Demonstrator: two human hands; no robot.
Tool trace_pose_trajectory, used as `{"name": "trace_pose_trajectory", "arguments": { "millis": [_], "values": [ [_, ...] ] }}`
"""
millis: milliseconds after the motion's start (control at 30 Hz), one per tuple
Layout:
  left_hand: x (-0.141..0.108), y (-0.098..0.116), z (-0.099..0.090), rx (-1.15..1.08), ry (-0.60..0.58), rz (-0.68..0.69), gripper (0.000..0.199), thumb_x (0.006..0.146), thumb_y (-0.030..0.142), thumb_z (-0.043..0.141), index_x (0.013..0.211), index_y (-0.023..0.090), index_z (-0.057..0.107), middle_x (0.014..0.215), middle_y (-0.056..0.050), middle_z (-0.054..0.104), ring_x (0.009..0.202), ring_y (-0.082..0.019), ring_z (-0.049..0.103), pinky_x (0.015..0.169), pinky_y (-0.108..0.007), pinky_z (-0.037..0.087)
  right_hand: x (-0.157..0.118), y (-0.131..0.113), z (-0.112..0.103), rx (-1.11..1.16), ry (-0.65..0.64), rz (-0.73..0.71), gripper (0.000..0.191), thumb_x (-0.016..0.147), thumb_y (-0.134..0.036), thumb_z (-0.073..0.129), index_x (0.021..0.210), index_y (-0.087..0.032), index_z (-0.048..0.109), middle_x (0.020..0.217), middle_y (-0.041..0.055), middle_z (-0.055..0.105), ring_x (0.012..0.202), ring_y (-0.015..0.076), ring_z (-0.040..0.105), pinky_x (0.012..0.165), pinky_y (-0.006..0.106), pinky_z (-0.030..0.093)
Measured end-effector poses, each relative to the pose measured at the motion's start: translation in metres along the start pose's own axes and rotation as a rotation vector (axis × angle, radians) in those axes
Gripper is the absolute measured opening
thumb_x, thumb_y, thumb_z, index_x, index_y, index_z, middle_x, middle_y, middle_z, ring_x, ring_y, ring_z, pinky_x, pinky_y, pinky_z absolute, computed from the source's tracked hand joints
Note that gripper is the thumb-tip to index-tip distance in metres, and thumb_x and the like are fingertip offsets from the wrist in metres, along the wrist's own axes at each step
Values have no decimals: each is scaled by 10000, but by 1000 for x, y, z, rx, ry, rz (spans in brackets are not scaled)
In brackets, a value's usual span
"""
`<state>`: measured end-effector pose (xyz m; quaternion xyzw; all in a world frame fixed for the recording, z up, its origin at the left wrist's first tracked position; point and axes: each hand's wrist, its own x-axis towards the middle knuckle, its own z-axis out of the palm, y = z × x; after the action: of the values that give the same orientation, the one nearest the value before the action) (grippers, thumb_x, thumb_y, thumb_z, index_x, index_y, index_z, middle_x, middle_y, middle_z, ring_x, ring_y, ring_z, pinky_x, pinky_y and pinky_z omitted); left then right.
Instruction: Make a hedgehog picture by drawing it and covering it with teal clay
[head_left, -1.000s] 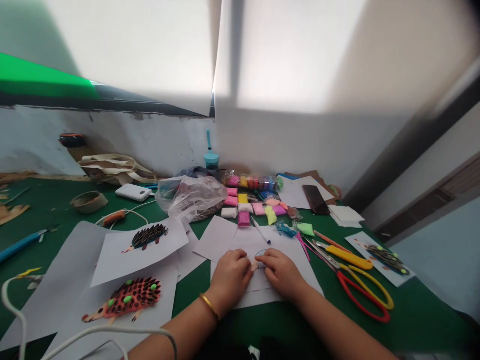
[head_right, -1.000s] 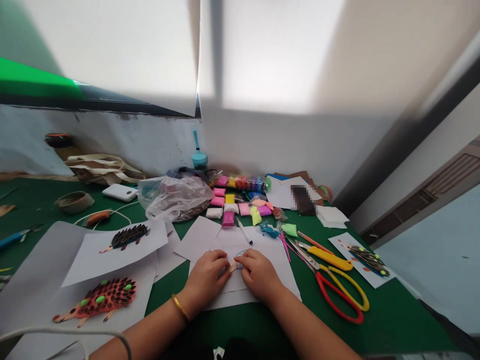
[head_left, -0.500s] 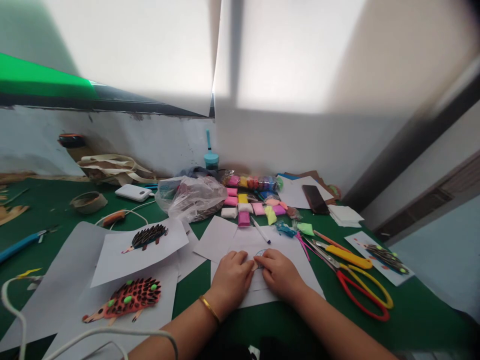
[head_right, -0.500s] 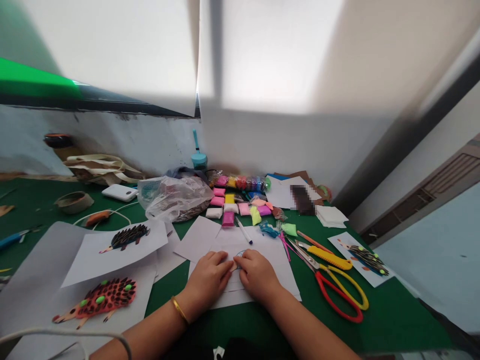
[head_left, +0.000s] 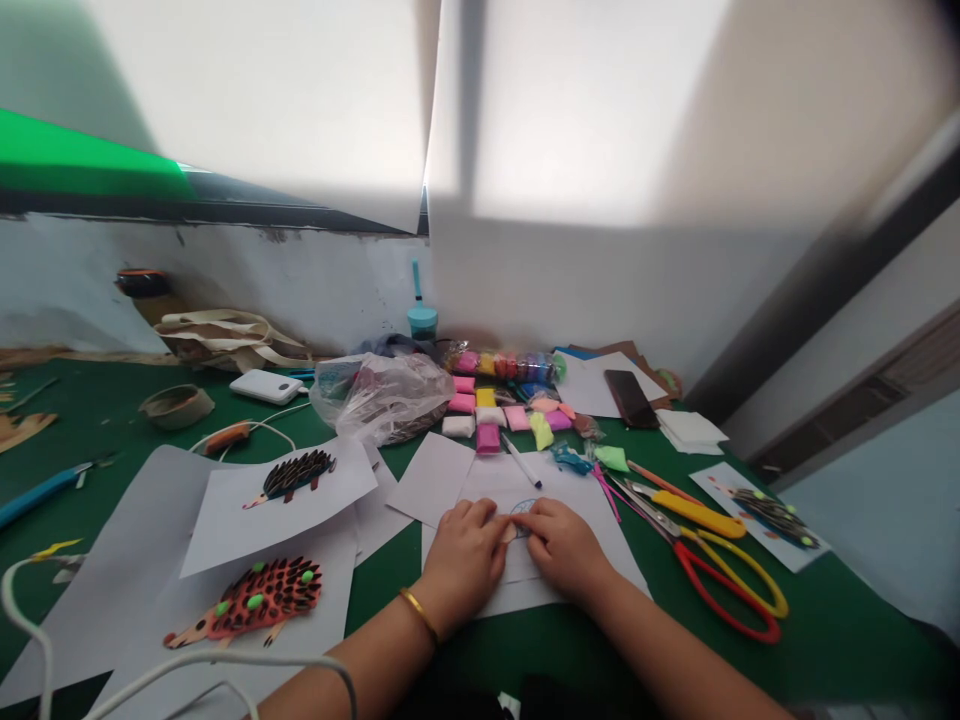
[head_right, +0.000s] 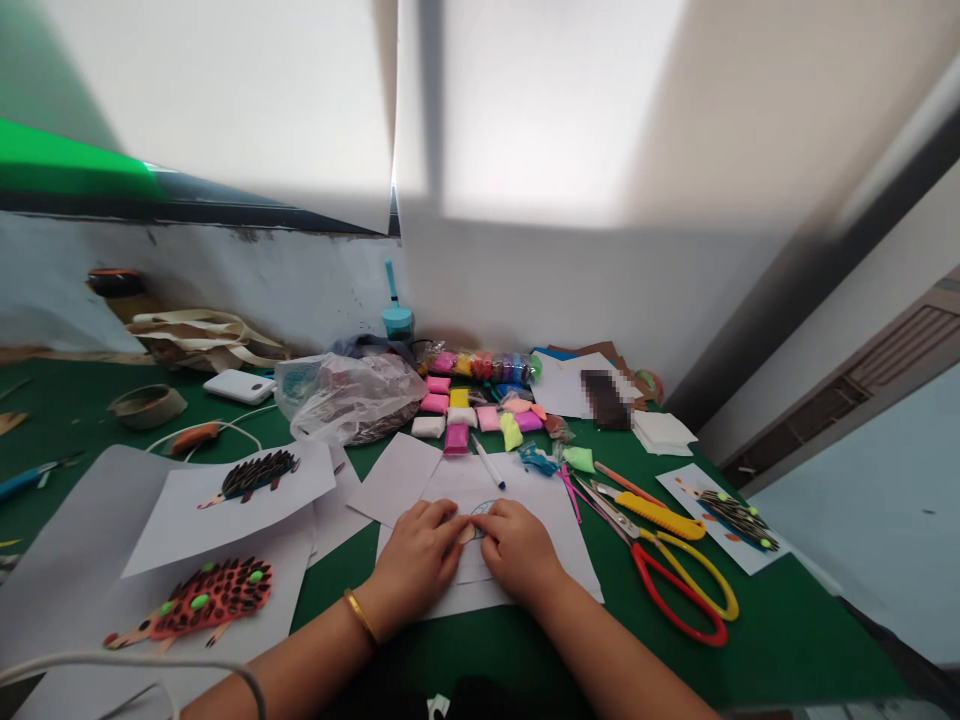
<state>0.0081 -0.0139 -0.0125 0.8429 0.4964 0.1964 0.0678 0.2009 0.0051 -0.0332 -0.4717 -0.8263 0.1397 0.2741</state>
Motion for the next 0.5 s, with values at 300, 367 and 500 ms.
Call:
{"name": "trace_pose_trajectory", "arguments": {
  "millis": [300,367,500],
  "values": [
    [1,0,0,-22,0,-11,201,887,227,575,1076,244,641,1150,-53,614,1009,-247,542,911,-416,447,-2,2,-1,26,21,-25,409,765,-49,499,1056,-221,729,889,53,640,858,190,594,810,311,499],
    [1,-1,0,-35,-2,-9,187,892,234,573,1064,244,645,1134,-52,615,996,-241,545,904,-407,449,-3,3,0,30,27,-56,394,758,-48,510,1023,-230,739,889,50,638,859,188,593,805,307,497],
    [1,-1,0,-47,3,-9,176,899,230,562,1050,243,651,1112,-50,617,978,-237,546,896,-404,450,-5,4,-1,-5,-4,-106,355,767,-75,536,992,-241,754,892,54,641,843,193,588,777,310,492]
  ]
}}
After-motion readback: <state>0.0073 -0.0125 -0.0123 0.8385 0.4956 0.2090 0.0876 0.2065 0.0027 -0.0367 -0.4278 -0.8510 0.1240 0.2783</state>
